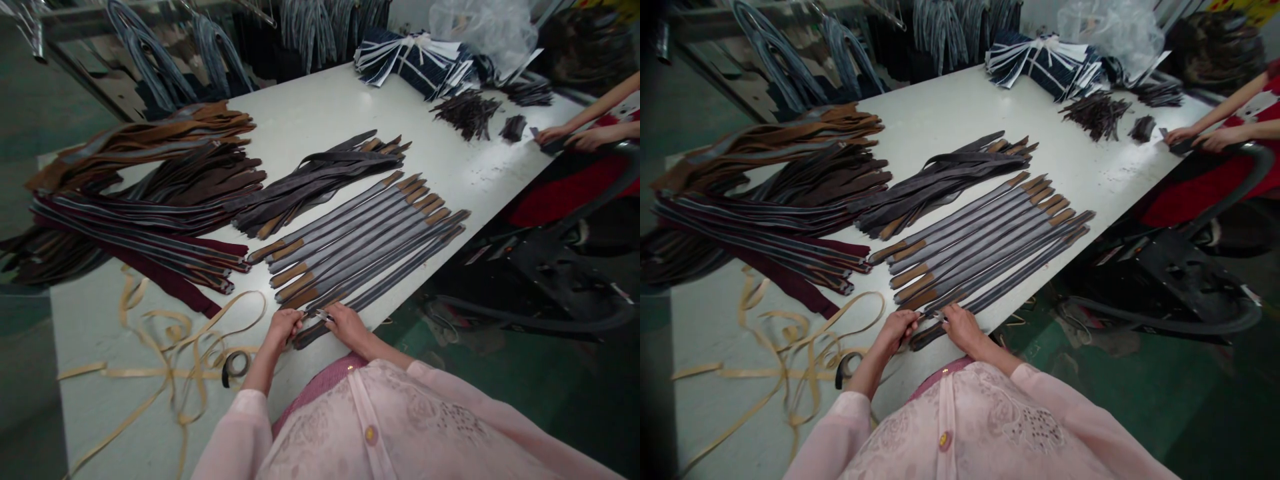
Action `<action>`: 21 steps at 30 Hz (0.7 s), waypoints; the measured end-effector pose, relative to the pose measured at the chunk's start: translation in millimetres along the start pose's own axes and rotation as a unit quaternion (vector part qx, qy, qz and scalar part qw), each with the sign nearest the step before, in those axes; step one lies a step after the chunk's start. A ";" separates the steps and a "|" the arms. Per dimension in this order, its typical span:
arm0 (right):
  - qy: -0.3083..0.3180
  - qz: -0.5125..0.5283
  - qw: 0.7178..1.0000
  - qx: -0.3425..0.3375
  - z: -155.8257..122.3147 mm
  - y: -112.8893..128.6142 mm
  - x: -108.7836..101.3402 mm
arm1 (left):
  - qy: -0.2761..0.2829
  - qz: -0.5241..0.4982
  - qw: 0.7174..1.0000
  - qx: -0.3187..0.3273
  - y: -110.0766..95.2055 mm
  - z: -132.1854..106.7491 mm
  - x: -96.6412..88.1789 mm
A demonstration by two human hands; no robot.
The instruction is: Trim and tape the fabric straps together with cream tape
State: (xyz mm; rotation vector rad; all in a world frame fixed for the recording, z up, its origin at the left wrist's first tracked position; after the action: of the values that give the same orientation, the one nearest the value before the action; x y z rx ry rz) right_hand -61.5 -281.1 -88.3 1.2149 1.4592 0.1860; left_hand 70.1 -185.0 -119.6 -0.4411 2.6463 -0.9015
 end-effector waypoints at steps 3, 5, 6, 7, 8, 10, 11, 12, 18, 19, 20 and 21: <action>-0.004 0.020 1.000 0.001 -2.3 0.9 6.7 | 0.015 -0.040 0.999 -0.008 -1.7 -0.4 4.3; -0.007 0.029 1.000 0.005 -0.5 1.4 11.2 | 0.024 -0.065 0.998 -0.013 -3.1 -1.1 6.4; -0.007 0.033 0.999 0.006 1.0 1.8 13.3 | 0.028 -0.075 0.997 -0.015 -3.8 -1.5 7.4; -0.008 0.034 0.999 0.007 2.7 2.3 15.0 | 0.032 -0.083 0.996 -0.017 -4.3 -1.8 8.5; -0.010 0.035 0.999 0.008 4.5 2.8 16.3 | 0.036 -0.089 0.995 -0.019 -4.7 -2.2 9.5; -0.015 0.032 0.999 0.014 8.0 3.6 17.9 | 0.042 -0.097 0.994 -0.022 -5.2 -3.1 11.6; -0.018 0.030 0.999 0.017 9.6 3.9 18.2 | 0.045 -0.100 0.994 -0.023 -5.3 -3.7 12.5; -0.021 0.027 0.999 0.018 11.0 4.6 18.3 | 0.048 -0.102 0.993 -0.024 -5.5 -4.4 13.4; -0.017 0.008 1.000 0.018 14.7 10.8 17.9 | 0.073 -0.108 0.991 -0.031 -8.4 -8.8 16.0; -0.013 0.005 1.000 0.021 14.3 11.6 17.7 | 0.075 -0.107 0.991 -0.031 -9.2 -9.3 16.1; -0.010 0.003 1.000 0.025 13.9 12.2 17.5 | 0.076 -0.106 0.991 -0.030 -10.0 -9.8 16.2; -0.005 0.000 1.000 0.030 13.3 12.5 17.3 | 0.076 -0.103 0.991 -0.029 -10.6 -10.3 16.3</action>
State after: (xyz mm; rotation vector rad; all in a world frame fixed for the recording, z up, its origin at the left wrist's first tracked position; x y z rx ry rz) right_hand -40.2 -269.4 -94.8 1.2624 1.4643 0.1372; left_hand 53.4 -193.8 -108.2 -0.6975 2.8095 -0.9546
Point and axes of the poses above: each hand's wrist, its own z-axis towards the middle knuckle, its own x-axis out of the palm, y = z × x, the point moved 7 cm from there along z, towards the middle knuckle, and after that the axes turned 10 degrees about z, right-handed, at the moved point
